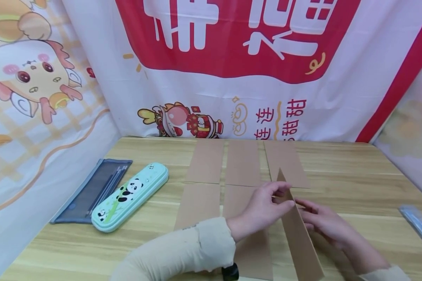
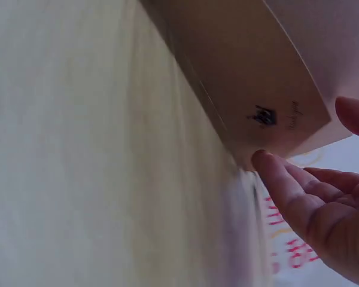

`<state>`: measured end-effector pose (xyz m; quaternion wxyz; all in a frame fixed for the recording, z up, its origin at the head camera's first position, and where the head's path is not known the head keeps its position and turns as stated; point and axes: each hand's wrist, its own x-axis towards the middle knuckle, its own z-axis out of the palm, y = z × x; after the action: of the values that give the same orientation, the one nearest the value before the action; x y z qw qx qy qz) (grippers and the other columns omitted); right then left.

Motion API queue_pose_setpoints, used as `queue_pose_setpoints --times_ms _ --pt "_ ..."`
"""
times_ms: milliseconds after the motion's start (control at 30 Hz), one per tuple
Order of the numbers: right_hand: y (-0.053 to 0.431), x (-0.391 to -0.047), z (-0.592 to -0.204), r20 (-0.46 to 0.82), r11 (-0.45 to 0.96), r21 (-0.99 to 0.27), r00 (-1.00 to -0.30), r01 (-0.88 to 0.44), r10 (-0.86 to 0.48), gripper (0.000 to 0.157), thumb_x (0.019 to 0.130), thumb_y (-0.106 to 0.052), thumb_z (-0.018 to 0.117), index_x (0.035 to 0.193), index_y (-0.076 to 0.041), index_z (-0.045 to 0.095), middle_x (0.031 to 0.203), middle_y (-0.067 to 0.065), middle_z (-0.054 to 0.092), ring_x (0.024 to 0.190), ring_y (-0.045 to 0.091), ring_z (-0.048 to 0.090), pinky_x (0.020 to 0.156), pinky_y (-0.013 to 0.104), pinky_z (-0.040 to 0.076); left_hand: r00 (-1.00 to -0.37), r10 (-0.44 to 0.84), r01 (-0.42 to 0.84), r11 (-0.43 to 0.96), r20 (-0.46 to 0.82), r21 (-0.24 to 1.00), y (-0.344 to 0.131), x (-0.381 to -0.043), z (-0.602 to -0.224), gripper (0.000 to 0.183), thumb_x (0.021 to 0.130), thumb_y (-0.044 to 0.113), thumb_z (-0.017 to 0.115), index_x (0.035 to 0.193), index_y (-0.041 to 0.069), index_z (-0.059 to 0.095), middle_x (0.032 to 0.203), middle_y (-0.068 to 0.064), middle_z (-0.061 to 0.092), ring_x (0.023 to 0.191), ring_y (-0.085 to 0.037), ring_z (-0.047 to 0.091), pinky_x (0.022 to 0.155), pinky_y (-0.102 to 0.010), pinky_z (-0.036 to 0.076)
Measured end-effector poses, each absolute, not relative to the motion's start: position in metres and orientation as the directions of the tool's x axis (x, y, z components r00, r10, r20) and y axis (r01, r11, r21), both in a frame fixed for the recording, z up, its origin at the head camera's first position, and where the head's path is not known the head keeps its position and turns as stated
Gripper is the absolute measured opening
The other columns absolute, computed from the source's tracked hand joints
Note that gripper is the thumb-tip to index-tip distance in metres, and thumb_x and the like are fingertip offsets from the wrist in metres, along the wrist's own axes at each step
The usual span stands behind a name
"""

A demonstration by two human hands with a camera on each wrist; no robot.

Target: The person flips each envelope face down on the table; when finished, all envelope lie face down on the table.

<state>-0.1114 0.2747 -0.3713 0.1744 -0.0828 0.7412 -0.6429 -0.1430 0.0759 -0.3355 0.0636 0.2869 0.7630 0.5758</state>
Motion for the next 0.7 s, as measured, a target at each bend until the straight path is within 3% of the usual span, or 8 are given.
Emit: queue_pose_setpoints --times_ms 200,367,533,700 --pt "0.264 -0.098 -0.345 0.015 0.361 -0.931 -0.993 -0.058 -0.121 0.054 0.095 -0.014 0.049 0.140 0.009 0.028 0.108 0.016 0.062 0.090 0.002 0.062 0.076 0.022 0.054 -0.827 0.507 0.362 0.151 0.242 0.920 0.076 -0.143 -0.337 0.036 0.082 0.002 0.062 0.118 0.004 0.060 0.103 -0.001 0.057 0.090 -0.003 0.054 0.079 -0.012 0.047" --pt "0.246 -0.086 -0.333 0.229 0.550 -0.808 -0.973 -0.211 -0.036 0.045 0.091 -0.011 0.057 0.133 0.003 0.045 0.089 0.007 0.068 0.072 0.001 0.061 0.060 0.021 0.052 -0.826 0.511 0.357 0.146 0.239 0.923 0.075 -0.143 -0.337 0.037 0.083 0.000 0.059 0.120 0.005 0.059 0.105 -0.001 0.057 0.091 -0.003 0.054 0.080 -0.012 0.047" --pt "0.229 -0.078 -0.331 0.349 0.663 -0.699 -0.937 -0.269 -0.013 0.041 0.084 -0.011 0.065 0.122 0.000 0.057 0.063 -0.008 0.053 0.052 0.002 0.043 0.044 0.021 0.038 -0.821 0.520 0.361 0.157 0.234 0.919 0.072 -0.143 -0.338 0.041 0.083 -0.006 0.056 0.122 0.007 0.058 0.106 -0.001 0.057 0.093 -0.004 0.054 0.080 -0.013 0.047" --pt "0.221 -0.075 -0.332 0.390 0.698 -0.655 -0.921 -0.291 -0.017 0.040 0.080 -0.011 0.070 0.117 0.000 0.062 0.055 -0.012 0.044 0.047 0.000 0.036 0.042 0.020 0.032 -0.818 0.528 0.362 0.167 0.227 0.917 0.070 -0.143 -0.341 0.048 0.081 -0.011 0.053 0.124 0.010 0.057 0.108 -0.002 0.057 0.096 -0.007 0.054 0.080 -0.013 0.046"
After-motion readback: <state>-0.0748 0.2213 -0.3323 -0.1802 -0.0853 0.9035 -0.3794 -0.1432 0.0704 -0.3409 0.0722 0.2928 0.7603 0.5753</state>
